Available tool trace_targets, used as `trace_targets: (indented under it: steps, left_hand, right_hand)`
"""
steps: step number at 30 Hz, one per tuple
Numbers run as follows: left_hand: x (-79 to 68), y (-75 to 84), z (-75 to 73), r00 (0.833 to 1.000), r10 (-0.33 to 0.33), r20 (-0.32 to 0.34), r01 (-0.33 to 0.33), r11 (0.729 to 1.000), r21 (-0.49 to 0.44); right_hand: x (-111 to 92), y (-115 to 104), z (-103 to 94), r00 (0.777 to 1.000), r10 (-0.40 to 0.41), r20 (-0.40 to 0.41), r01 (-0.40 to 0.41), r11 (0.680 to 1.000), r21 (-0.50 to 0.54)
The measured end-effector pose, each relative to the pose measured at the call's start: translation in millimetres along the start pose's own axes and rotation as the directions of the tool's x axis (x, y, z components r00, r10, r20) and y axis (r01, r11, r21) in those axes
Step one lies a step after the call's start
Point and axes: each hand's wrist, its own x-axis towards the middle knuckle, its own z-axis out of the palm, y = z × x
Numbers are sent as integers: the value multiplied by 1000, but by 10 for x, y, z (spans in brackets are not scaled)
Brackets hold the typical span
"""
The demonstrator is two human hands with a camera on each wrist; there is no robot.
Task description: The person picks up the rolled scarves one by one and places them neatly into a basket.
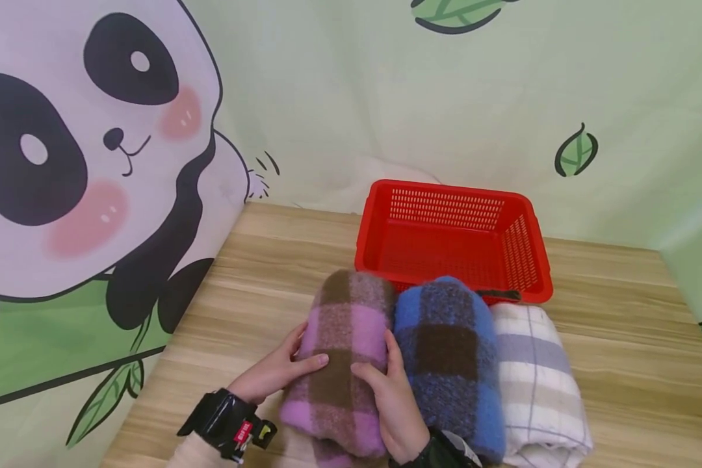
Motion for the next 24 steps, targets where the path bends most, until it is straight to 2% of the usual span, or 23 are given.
trace_targets:
  steps: [6, 10, 14, 18, 24]
  left_hand:
    - [21, -95, -66, 996, -73, 42, 75, 995, -58]
    - [19, -157, -115, 992, -106, 62, 111, 991, -81]
    - [13, -222, -163, 990, -116, 81, 123, 988, -93]
    - [18, -280, -211, 989, -108, 102, 119, 986, -114]
    - [14, -357, -272, 987, -119, 110, 131, 986, -104]
  right_hand:
    - [29, 53, -3, 1000, -6, -17, 5, 999, -35]
    - [42, 98, 10, 999, 31, -32, -33, 997, -64]
    - [51, 169, 29, 997, 57, -54, -62, 994, -94]
    - [70, 235, 48, 996, 29, -89, -40, 991, -127]
    - [93, 295, 74, 992, 31, -119, -48, 988, -144]
